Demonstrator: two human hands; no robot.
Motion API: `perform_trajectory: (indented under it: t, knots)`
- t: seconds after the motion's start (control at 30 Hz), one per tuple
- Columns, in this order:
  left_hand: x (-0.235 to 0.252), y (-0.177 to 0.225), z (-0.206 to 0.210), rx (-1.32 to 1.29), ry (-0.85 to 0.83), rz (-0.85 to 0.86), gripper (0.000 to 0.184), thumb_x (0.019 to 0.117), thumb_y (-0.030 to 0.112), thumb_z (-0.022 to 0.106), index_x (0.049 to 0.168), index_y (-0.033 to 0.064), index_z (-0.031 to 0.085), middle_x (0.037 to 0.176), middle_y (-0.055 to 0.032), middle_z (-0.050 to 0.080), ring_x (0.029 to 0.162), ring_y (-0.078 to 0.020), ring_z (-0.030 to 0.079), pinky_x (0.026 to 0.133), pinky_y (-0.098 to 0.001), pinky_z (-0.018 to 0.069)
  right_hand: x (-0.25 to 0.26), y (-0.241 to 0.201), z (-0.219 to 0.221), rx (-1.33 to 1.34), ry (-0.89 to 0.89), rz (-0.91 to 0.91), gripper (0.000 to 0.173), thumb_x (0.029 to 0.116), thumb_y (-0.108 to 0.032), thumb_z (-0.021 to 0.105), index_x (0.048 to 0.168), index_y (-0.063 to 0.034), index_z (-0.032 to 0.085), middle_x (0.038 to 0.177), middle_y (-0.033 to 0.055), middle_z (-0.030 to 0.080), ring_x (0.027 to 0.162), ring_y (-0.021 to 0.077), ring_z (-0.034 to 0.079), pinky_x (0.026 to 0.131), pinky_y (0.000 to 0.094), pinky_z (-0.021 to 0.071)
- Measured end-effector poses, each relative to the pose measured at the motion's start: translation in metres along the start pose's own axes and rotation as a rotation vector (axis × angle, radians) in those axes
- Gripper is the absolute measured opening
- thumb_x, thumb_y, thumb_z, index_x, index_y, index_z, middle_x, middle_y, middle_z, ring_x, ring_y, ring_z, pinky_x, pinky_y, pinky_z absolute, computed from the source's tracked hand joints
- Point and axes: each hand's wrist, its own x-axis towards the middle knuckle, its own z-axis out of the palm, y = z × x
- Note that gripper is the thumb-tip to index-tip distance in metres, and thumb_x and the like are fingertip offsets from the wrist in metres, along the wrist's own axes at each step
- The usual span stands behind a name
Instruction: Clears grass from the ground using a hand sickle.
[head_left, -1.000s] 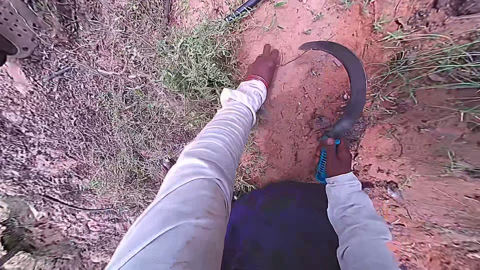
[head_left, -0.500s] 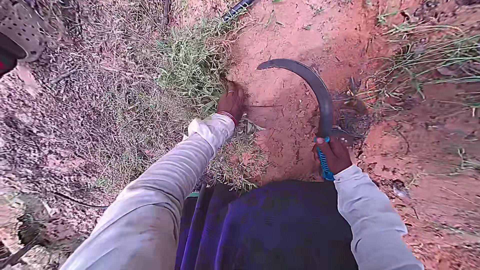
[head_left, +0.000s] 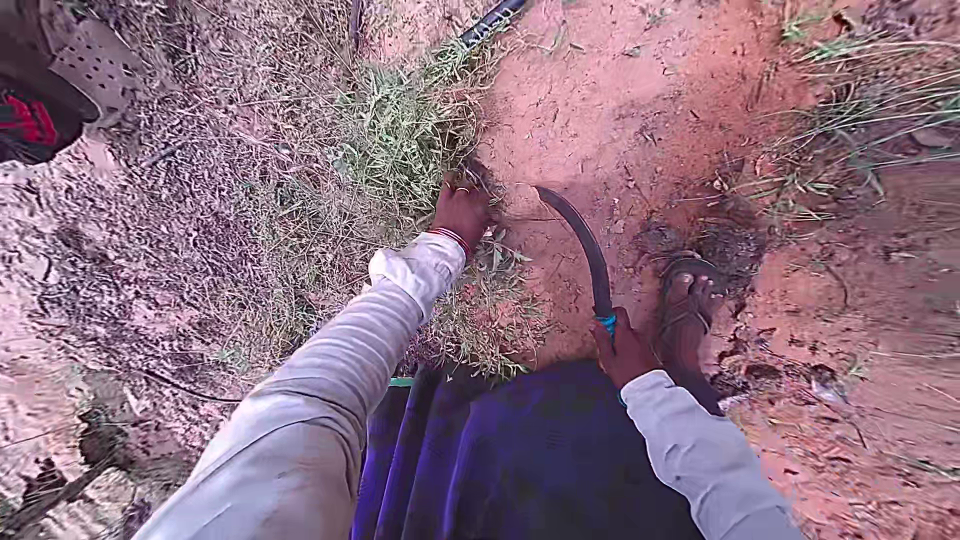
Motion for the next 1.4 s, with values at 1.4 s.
perform_trajectory:
  t: [1.4]
  knots:
    - [-0.041, -0.077, 0.023, -0.068, 0.053, 0.249, 0.046, 0.0889, -0.006, 0.069, 0.13, 0.0145, 0.073, 0.136, -0.0214, 0.064, 0.134, -0.0471, 0.052, 0.117, -0.0716, 0.0226, -0.109, -0.124, 0.006, -0.288, -0.147, 0.276, 0.06, 0.1074, -0.043, 0.05, 0.132, 0.0119, 0.051, 0.088, 0.0284, 0.071, 0.085, 0.0474, 0.072, 0.075, 0.0578, 0.0569]
